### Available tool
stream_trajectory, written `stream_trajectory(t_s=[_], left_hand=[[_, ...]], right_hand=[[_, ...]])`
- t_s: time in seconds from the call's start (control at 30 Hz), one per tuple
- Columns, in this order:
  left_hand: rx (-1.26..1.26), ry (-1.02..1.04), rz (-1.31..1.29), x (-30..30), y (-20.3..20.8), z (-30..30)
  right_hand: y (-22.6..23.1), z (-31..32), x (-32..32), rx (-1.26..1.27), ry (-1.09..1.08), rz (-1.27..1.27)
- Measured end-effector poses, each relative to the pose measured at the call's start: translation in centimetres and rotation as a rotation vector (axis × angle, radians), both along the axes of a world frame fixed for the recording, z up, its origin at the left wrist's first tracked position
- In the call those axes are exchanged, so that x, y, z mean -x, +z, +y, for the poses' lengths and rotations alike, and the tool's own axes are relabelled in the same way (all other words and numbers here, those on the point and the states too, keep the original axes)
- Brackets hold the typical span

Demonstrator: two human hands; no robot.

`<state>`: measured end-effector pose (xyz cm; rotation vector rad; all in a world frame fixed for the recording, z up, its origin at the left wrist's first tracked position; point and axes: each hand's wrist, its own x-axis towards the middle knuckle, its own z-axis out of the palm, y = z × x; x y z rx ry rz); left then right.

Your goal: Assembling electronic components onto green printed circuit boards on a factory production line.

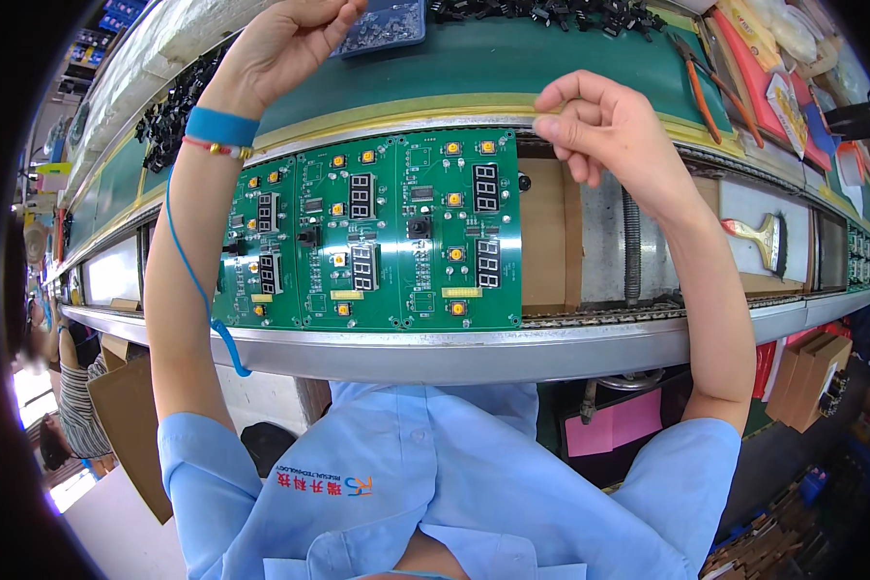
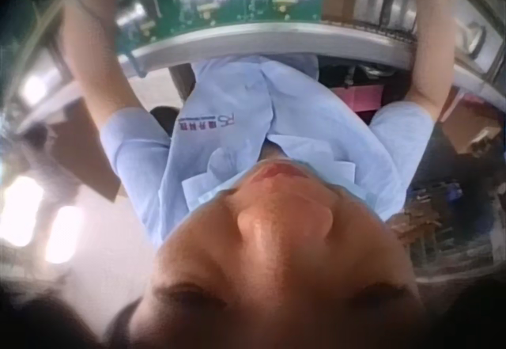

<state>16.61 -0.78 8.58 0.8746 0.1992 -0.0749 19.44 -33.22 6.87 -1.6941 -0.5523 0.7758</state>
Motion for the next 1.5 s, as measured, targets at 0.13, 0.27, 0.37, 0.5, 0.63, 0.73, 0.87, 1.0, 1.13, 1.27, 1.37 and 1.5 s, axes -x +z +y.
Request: stream_trajectory(t_s=[0.13, 0.27, 0.37, 0.5, 0.63, 0.73, 0.87, 1.0, 1.13, 1.27, 1.37, 1.5], left_hand=[[-0.098, -0.137, -0.055, 4.0, 0.0, -3.3], [-0.059, -0.266, -0.011, 9.0, -1.2, -6.8], [-0.009, -0.246, 0.127, 10.8, -1.4, -8.2], [0.012, -0.248, 0.200, 10.8, -2.3, -8.6], [0.147, -0.324, 0.108, 11.3, -3.2, -7.4], [0.167, -0.307, 0.098, 11.4, -3.1, -7.8], [-0.023, -0.184, 0.208, 11.2, -2.8, -8.3], [-0.058, -0.252, 0.197, 11.1, -3.2, -8.0], [-0.078, -0.293, 0.190, 11.1, -3.1, -7.6], [-0.091, -0.272, 0.181, 11.1, -3.3, -7.6], [-0.095, -0.260, 0.167, 11.2, -3.3, -7.6], [-0.094, -0.270, 0.157, 11.3, -3.3, -7.6]], right_hand=[[-0.4, -0.4, 1.0, 0.061, -0.023, -0.002], [-0.3, -0.1, 1.4, 0.069, 0.005, 0.058], [-0.5, 0.1, 1.2, 0.096, 0.038, 0.073], [-0.9, 0.1, 1.0, 0.134, 0.038, 0.073], [-1.0, 0.2, 1.6, 0.099, 0.044, 0.029], [-1.3, 0.3, 1.8, 0.075, 0.035, 0.044], [-2.0, 0.2, 1.5, 0.058, 0.075, 0.053], [-2.8, 0.7, 2.0, 0.042, 0.084, -0.166], [-2.6, 1.0, 2.1, 0.056, 0.065, -0.255], [-2.4, 1.3, 2.8, 0.142, 0.012, -0.325], [-2.2, 1.4, 3.0, 0.189, 0.055, -0.459], [-1.5, 2.0, 2.5, 0.259, 0.046, -0.312]])
